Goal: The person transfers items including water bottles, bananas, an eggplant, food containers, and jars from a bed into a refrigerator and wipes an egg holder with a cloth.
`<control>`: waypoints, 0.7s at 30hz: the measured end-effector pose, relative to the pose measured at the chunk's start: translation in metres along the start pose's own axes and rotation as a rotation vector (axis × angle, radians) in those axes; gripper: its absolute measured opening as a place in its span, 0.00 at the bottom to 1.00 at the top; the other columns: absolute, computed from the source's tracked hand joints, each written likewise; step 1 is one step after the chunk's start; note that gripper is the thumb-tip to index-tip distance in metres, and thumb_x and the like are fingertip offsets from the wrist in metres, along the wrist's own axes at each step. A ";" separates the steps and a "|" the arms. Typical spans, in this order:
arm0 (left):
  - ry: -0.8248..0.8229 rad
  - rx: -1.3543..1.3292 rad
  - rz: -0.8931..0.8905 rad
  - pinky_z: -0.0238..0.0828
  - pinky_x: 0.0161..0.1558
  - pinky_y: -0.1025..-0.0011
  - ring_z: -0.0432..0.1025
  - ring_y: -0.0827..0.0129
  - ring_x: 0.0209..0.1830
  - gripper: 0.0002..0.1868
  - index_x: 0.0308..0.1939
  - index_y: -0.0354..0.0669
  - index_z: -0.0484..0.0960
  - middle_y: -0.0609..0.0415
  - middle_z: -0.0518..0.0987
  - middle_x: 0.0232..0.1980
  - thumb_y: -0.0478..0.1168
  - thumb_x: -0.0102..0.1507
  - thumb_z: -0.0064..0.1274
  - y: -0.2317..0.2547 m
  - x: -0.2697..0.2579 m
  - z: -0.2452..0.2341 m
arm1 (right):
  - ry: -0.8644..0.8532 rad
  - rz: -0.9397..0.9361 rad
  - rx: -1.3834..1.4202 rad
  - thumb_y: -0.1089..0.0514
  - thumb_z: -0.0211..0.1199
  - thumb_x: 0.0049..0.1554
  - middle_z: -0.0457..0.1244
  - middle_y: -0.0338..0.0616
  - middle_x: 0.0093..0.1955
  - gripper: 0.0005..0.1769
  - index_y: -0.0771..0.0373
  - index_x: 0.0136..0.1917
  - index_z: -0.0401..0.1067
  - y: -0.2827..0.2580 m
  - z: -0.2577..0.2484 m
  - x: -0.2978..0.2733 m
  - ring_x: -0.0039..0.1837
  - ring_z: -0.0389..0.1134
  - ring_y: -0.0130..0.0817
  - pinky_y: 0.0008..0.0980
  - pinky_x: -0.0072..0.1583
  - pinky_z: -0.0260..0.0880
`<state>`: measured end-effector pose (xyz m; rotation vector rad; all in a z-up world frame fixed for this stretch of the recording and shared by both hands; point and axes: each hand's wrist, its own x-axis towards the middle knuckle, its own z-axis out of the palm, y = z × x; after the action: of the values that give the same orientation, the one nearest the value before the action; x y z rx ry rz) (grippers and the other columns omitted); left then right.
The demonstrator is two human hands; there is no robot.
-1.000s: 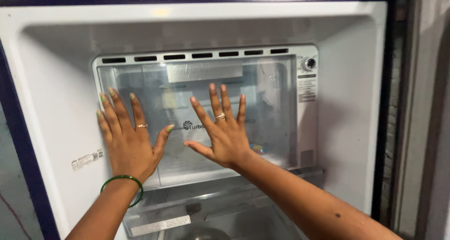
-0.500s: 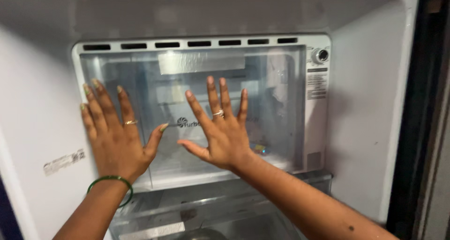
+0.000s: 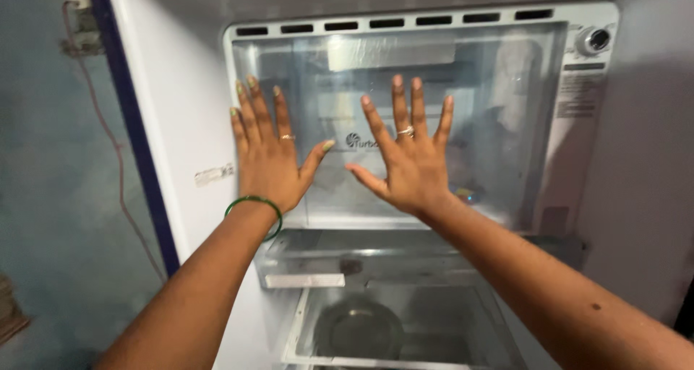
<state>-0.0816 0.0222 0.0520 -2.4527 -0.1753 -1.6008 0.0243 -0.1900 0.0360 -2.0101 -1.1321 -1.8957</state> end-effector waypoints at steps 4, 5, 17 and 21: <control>-0.089 0.006 0.026 0.25 0.77 0.42 0.23 0.40 0.82 0.60 0.79 0.25 0.42 0.27 0.31 0.81 0.77 0.65 0.33 -0.007 -0.007 -0.013 | -0.113 0.033 0.013 0.18 0.50 0.63 0.23 0.56 0.87 0.54 0.45 0.88 0.37 -0.003 -0.005 0.001 0.86 0.18 0.54 0.75 0.76 0.13; -0.102 0.025 0.018 0.25 0.77 0.42 0.23 0.40 0.82 0.60 0.79 0.25 0.42 0.27 0.31 0.81 0.77 0.65 0.33 -0.010 -0.007 -0.017 | -0.112 0.032 0.038 0.18 0.50 0.63 0.23 0.56 0.87 0.54 0.45 0.88 0.37 -0.005 -0.007 0.002 0.86 0.18 0.54 0.75 0.76 0.13; 0.025 0.022 -0.106 0.30 0.82 0.50 0.28 0.47 0.86 0.50 0.81 0.31 0.46 0.34 0.33 0.84 0.68 0.70 0.35 -0.008 -0.043 0.005 | -0.192 0.086 0.295 0.42 0.50 0.69 0.27 0.55 0.92 0.44 0.54 0.91 0.40 -0.064 0.002 0.022 0.89 0.19 0.57 0.75 0.79 0.14; 0.048 -0.016 -0.080 0.31 0.84 0.51 0.30 0.47 0.87 0.45 0.81 0.32 0.45 0.36 0.34 0.85 0.64 0.74 0.35 -0.022 -0.049 0.021 | -0.202 0.069 0.342 0.42 0.49 0.69 0.29 0.57 0.91 0.44 0.58 0.90 0.41 -0.070 0.007 0.016 0.89 0.22 0.53 0.75 0.79 0.15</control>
<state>-0.0877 0.0489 0.0013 -2.4463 -0.2574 -1.6982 -0.0141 -0.1303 0.0231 -2.0441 -1.3113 -1.3776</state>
